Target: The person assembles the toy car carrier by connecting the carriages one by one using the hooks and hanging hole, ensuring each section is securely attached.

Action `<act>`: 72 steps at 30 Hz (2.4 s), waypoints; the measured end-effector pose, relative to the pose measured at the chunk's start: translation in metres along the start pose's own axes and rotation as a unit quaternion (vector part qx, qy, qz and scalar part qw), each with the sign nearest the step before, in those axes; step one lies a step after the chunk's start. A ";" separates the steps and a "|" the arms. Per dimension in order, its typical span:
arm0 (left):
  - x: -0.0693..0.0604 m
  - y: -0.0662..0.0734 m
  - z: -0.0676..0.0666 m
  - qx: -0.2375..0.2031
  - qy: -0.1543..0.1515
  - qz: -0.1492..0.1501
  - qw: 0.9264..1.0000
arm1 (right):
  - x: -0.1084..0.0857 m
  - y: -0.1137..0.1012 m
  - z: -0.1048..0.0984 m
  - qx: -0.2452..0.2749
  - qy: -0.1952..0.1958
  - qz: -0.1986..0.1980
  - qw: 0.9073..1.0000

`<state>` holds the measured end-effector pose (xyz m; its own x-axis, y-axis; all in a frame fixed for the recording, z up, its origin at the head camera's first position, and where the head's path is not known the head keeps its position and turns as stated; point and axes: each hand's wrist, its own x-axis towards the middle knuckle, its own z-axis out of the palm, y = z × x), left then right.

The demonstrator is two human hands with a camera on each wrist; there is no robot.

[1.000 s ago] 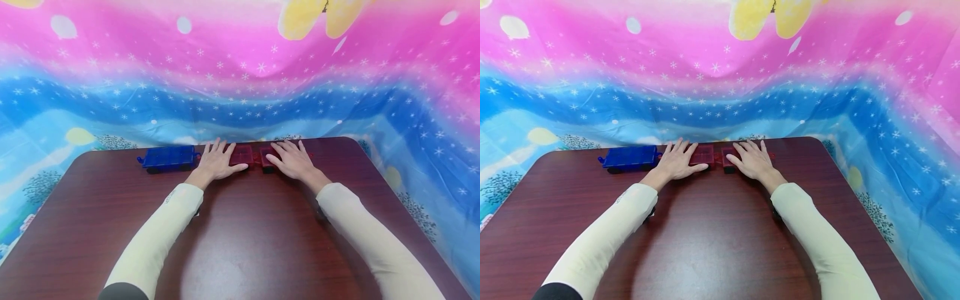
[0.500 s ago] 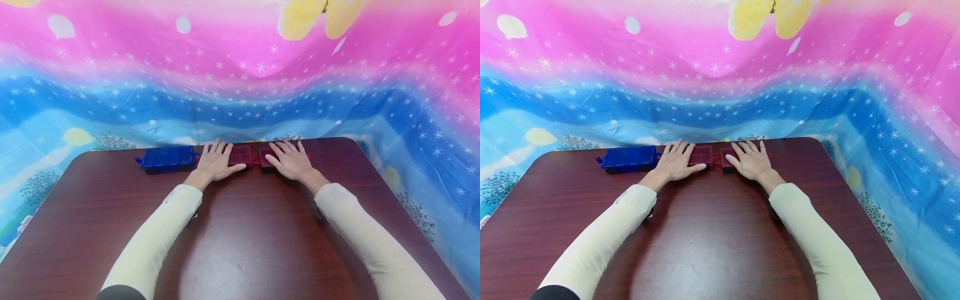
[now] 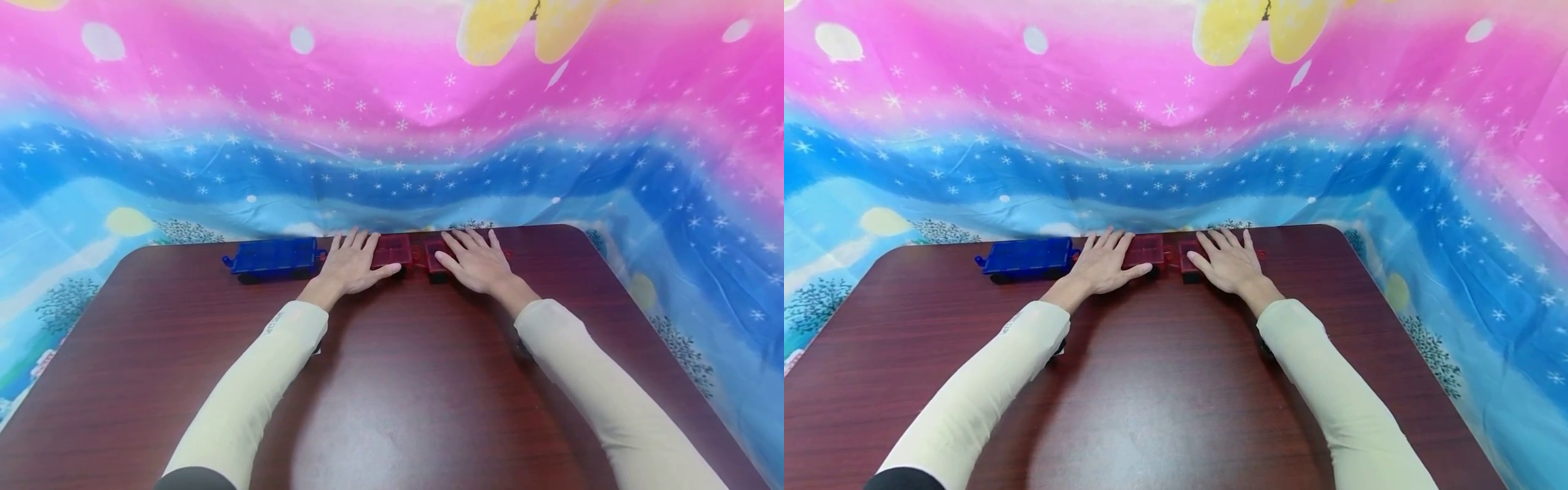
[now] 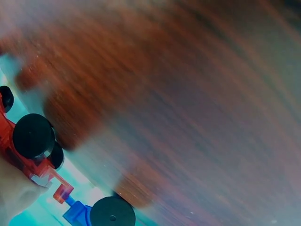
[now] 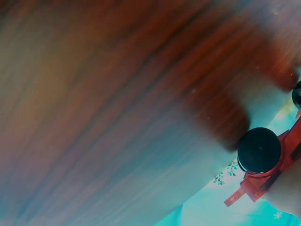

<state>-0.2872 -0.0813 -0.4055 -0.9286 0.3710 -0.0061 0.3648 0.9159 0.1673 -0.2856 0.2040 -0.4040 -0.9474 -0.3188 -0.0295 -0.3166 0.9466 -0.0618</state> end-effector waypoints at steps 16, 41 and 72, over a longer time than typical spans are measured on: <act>-0.002 -0.003 -0.002 -0.007 -0.009 0.013 1.000 | 0.007 0.001 -0.002 0.004 0.002 0.008 1.000; -0.002 -0.007 -0.001 0.007 -0.007 0.017 1.000 | 0.010 0.006 0.001 0.001 0.004 -0.008 1.000; -0.003 -0.006 -0.002 0.027 -0.016 0.020 0.999 | 0.009 0.006 0.000 0.004 0.006 -0.013 1.000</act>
<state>-0.2863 -0.0878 -0.4048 -0.9108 0.4115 -0.0322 0.4057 0.9069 0.1141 -0.2960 0.2067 -0.4041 -0.9396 -0.3419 -0.0155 -0.3401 0.9378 -0.0700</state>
